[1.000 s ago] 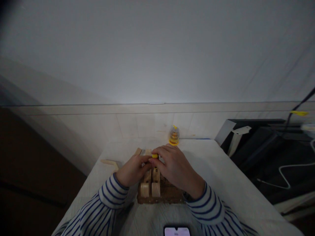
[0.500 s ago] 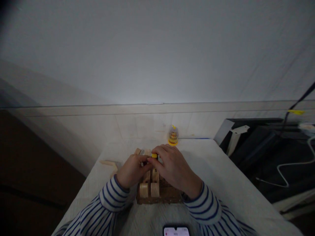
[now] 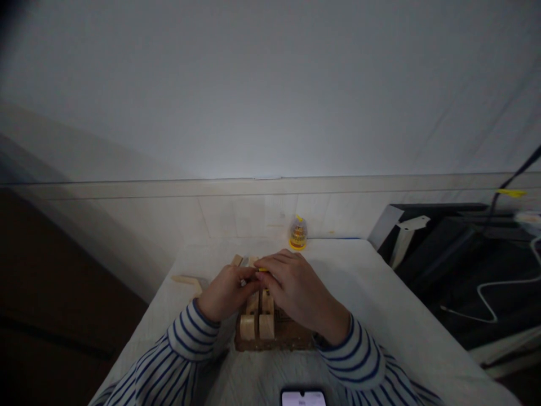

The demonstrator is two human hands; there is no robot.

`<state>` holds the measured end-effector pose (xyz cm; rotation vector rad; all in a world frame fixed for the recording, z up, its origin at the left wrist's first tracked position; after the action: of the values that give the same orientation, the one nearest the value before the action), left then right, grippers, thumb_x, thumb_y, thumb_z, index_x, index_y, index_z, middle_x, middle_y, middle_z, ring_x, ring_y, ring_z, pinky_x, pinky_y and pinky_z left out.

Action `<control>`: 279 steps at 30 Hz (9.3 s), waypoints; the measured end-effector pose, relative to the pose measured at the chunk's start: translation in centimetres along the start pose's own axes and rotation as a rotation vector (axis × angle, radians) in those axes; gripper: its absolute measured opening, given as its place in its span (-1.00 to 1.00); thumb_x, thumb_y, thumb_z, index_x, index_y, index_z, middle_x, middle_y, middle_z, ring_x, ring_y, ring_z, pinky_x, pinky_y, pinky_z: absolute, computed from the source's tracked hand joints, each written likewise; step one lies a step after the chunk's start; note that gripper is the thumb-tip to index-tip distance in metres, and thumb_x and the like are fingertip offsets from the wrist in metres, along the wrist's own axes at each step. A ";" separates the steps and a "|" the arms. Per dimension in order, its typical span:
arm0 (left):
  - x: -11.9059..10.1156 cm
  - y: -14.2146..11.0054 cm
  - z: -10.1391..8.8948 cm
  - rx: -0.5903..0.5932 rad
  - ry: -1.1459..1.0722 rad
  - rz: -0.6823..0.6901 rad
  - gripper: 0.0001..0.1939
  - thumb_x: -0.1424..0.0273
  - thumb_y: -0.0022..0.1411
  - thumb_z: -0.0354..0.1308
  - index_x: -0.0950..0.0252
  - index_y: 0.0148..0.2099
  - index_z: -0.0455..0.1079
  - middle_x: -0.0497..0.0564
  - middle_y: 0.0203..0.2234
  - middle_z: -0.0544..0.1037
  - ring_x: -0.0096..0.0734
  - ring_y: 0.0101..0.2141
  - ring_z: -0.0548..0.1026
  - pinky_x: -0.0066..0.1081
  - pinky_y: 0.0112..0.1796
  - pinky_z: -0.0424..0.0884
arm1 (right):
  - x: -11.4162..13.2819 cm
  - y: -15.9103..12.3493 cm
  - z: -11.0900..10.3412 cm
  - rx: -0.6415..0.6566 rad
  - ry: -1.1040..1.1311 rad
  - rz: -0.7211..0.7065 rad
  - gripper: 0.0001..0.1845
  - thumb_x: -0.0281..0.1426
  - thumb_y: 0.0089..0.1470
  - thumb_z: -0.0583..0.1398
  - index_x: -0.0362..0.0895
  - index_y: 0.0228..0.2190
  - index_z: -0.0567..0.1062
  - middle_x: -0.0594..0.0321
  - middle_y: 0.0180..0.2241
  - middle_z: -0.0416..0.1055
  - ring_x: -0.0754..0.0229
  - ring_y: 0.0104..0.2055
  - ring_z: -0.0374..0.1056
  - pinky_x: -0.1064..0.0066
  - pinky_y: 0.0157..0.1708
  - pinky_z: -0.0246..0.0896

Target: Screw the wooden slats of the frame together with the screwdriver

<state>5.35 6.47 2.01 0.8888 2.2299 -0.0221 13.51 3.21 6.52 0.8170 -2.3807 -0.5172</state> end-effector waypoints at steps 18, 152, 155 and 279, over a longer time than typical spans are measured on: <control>-0.9 -0.1 0.0 0.053 -0.031 0.074 -0.81 0.43 0.21 0.01 0.34 -0.29 0.45 -0.05 -0.50 0.49 -0.46 -0.43 0.41 -0.49 -0.34 0.29 | -0.3 -0.1 0.0 0.008 -0.100 0.032 -0.83 -0.35 0.08 0.13 -0.12 -0.28 0.46 0.21 -0.33 0.46 0.15 -0.25 0.32 0.26 -0.21 0.16; 0.8 -0.1 0.1 0.026 0.005 -0.095 -0.80 0.37 0.17 0.06 0.32 -0.29 0.50 -0.02 -0.52 0.54 -0.47 -0.49 0.41 -0.54 -0.44 0.26 | -0.4 -0.1 -0.1 -0.007 0.016 0.028 -0.76 -0.45 0.10 0.10 -0.12 -0.17 0.46 0.19 -0.22 0.48 0.17 -0.16 0.35 0.25 -0.12 0.18; 0.5 -0.1 0.3 0.052 0.003 -0.063 -0.80 0.40 0.18 0.05 0.31 -0.28 0.49 -0.02 -0.49 0.54 -0.46 -0.46 0.41 -0.54 -0.42 0.27 | -0.6 -0.1 -0.2 -0.004 -0.027 0.041 -0.78 -0.43 0.08 0.13 -0.12 -0.20 0.46 0.20 -0.24 0.49 0.16 -0.18 0.35 0.25 -0.14 0.17; -0.3 -0.5 0.5 0.033 0.143 0.019 -0.78 0.38 0.22 -0.01 0.26 -0.20 0.45 0.01 -0.39 0.53 -0.36 -0.30 0.43 -0.43 -0.28 0.30 | -0.4 -0.2 -0.2 -0.004 -0.248 0.090 -0.84 -0.32 0.09 0.13 -0.13 -0.33 0.44 0.21 -0.37 0.47 0.12 -0.27 0.34 0.24 -0.23 0.12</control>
<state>5.55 5.76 1.72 0.9565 2.3588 0.0137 13.93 3.29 6.42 0.6737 -2.6268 -0.6173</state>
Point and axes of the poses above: each hand's wrist, its own y-axis towards the middle knuckle, its own z-axis out of the palm, x = y × z, the point moved 8 cm from there along y, towards the middle knuckle
